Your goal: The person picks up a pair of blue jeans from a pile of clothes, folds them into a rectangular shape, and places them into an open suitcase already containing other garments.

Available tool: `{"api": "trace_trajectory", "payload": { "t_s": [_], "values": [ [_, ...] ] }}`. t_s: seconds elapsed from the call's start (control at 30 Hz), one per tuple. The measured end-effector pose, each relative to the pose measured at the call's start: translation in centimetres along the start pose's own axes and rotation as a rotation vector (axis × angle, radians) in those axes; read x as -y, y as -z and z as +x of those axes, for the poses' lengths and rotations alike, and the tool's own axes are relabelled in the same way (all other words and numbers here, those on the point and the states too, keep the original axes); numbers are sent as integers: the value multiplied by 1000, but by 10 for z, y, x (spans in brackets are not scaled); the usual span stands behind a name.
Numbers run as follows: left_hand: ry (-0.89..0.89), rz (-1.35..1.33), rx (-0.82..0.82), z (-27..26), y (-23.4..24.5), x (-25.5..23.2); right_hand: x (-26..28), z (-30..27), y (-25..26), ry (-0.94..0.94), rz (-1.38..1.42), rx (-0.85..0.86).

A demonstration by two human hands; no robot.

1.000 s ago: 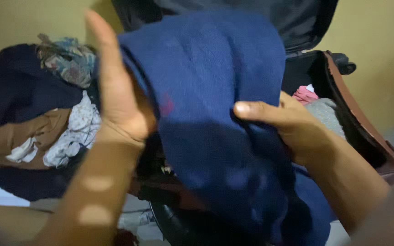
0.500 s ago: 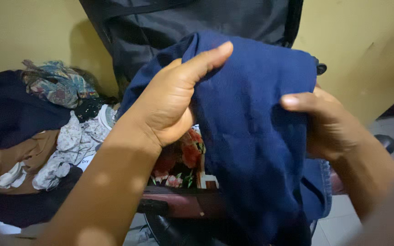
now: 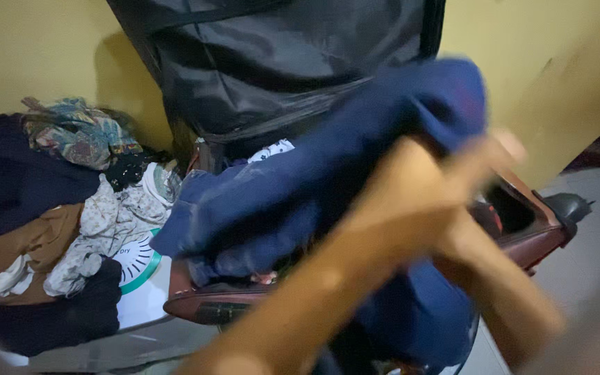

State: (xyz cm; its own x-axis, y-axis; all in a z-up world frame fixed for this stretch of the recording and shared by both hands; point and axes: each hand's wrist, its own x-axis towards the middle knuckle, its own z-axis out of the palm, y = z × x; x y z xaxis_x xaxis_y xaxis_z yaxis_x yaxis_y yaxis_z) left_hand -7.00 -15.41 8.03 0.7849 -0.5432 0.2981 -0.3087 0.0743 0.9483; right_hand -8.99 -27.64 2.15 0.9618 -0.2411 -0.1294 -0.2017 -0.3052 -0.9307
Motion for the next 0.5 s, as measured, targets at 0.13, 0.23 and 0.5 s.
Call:
{"api": "trace_trajectory", "payload": {
  "t_s": [0.13, 0.23, 0.5],
  "values": [
    [-19, 539, 291, -28, -33, 20, -15, -3, -27, -36, -35, 153],
    [66, 536, 430, -40, -37, 18, -24, -4, -42, -61, -30, 232],
    [-164, 543, 538, -49, 63, -50, -25, 0, -42, -77, 159, 299]
  ]
}}
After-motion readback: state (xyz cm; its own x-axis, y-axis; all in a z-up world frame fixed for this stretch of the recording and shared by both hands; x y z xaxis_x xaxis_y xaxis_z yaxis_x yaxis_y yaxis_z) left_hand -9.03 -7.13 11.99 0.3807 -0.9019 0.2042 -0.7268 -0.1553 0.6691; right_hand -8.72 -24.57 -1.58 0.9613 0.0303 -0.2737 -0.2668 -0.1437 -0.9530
